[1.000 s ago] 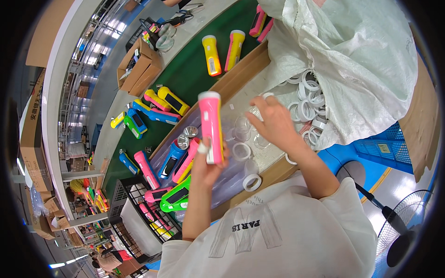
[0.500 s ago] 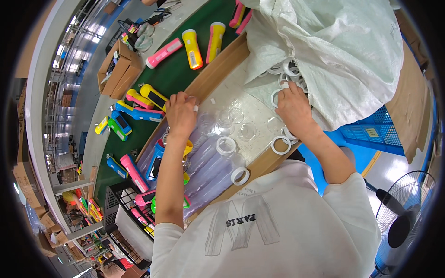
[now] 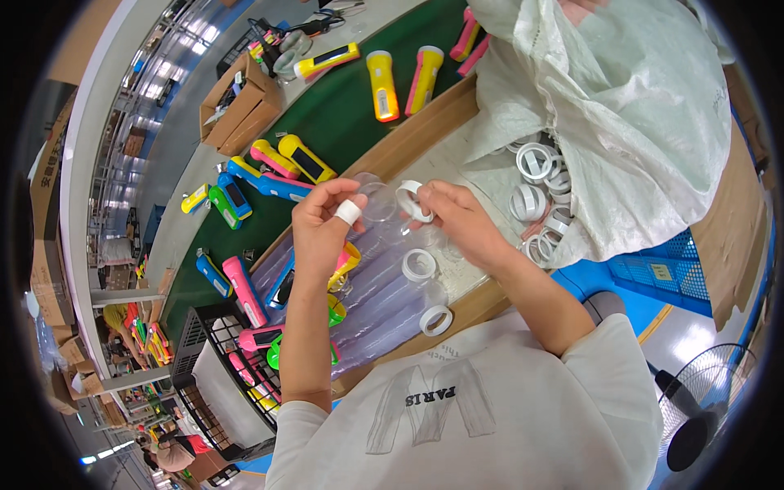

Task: Assembling plastic flashlights by attaching white rings to the colored bodies.

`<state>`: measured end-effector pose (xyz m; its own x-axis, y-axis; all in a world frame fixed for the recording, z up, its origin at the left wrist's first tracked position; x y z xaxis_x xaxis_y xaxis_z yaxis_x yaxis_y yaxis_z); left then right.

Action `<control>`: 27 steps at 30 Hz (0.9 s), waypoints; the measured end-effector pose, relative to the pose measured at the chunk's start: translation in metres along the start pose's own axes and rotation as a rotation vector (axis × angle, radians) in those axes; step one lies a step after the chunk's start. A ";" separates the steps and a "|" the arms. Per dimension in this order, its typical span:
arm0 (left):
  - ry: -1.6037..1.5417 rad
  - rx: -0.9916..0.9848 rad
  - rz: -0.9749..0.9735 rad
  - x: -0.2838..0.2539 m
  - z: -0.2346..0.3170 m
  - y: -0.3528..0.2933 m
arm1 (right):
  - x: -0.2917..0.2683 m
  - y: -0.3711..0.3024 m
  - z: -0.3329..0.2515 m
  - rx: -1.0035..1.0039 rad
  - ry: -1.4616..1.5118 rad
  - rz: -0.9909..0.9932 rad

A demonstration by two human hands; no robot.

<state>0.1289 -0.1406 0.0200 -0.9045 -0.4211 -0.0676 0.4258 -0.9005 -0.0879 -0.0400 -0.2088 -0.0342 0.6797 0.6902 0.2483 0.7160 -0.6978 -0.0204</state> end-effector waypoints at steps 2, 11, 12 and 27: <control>0.016 -0.052 -0.020 0.002 -0.002 -0.004 | 0.029 0.006 0.011 0.205 0.706 0.100; 0.915 0.313 0.180 -0.027 -0.005 0.057 | 0.041 0.027 0.058 0.331 0.975 0.023; 1.224 0.312 0.325 -0.042 -0.012 0.075 | 0.037 0.028 0.061 0.301 0.959 0.013; 0.885 0.150 0.036 -0.126 -0.028 0.081 | 0.038 0.029 0.053 0.288 0.943 0.011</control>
<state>0.2780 -0.1576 -0.0062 -0.5148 -0.2678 -0.8144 0.3897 -0.9192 0.0559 0.0146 -0.1929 -0.0768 0.3706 0.1605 0.9148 0.8068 -0.5435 -0.2315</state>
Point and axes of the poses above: each hand's wrist, its own y-axis towards the middle knuckle, its own x-axis out of the palm, z = x × y, the point moved 7 cm from there along y, towards the middle knuckle, and after that the axes turned 3 degrees about -x, right-handed, at the moved point
